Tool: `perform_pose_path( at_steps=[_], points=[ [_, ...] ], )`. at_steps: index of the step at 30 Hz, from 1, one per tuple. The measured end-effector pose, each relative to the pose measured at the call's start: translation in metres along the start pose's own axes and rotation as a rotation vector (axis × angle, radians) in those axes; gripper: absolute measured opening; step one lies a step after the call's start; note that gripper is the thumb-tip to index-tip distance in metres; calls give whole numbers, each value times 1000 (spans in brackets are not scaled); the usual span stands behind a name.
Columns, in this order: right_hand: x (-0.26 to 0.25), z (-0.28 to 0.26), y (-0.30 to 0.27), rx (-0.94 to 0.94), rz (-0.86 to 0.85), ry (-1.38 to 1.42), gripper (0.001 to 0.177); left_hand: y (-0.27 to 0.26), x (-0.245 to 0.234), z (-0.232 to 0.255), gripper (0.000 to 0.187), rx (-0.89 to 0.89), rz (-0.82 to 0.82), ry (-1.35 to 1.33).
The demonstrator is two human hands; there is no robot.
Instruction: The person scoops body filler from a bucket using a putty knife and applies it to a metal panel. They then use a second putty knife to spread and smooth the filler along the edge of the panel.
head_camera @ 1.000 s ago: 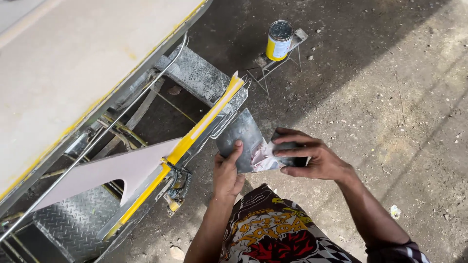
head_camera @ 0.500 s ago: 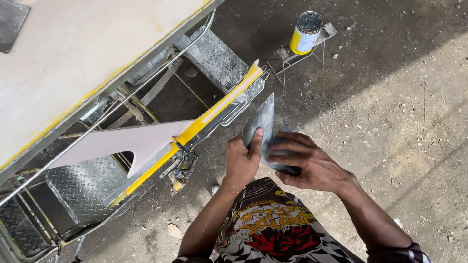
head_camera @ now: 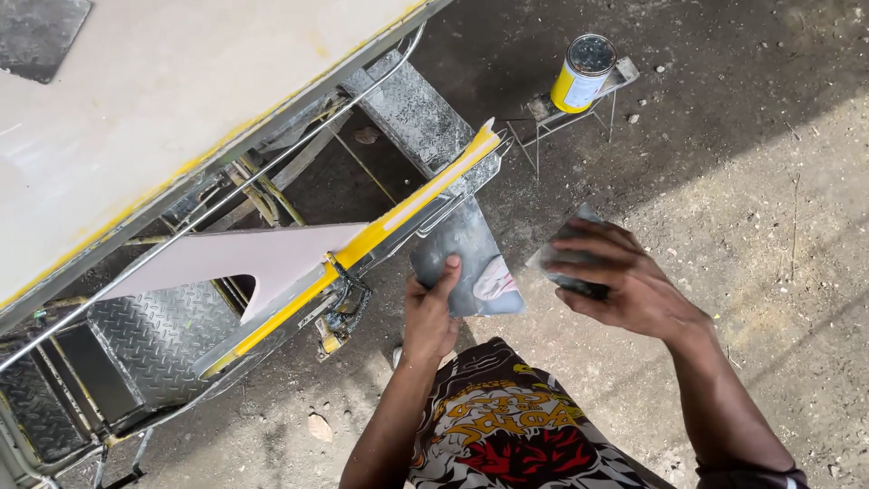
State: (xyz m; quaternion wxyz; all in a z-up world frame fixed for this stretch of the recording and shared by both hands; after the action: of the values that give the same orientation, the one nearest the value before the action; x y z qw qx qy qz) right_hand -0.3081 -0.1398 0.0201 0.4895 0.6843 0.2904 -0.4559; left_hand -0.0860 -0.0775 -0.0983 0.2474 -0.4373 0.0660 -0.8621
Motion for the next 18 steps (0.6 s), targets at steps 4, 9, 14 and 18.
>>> perform_pose_path(
  at_steps=[4,9,14,18],
  points=[
    [-23,-24,19,133,47,216,46,9,1,-7,26,256,-114,201],
    [-14,-21,21,93,84,274,44,-2,26,9,40,413,-150,467],
    [-10,-15,27,49,77,222,45,5,23,4,46,388,-138,600],
    [-2,-34,38,11,5,184,46,9,24,0,43,350,-170,563]
  ],
)
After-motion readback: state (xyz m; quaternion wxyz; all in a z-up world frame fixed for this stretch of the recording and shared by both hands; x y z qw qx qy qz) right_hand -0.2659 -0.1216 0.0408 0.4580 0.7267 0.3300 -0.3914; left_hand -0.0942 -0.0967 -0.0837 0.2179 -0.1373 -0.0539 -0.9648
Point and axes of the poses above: each hand's wrist, its own y-axis towards the middle knuckle, its own x-axis out of the palm, z = x × y, the point moved 6 cm from there along y, towards the middle knuckle, and after that the axes turned 8 degrees about -y, right-handed, at the moved point
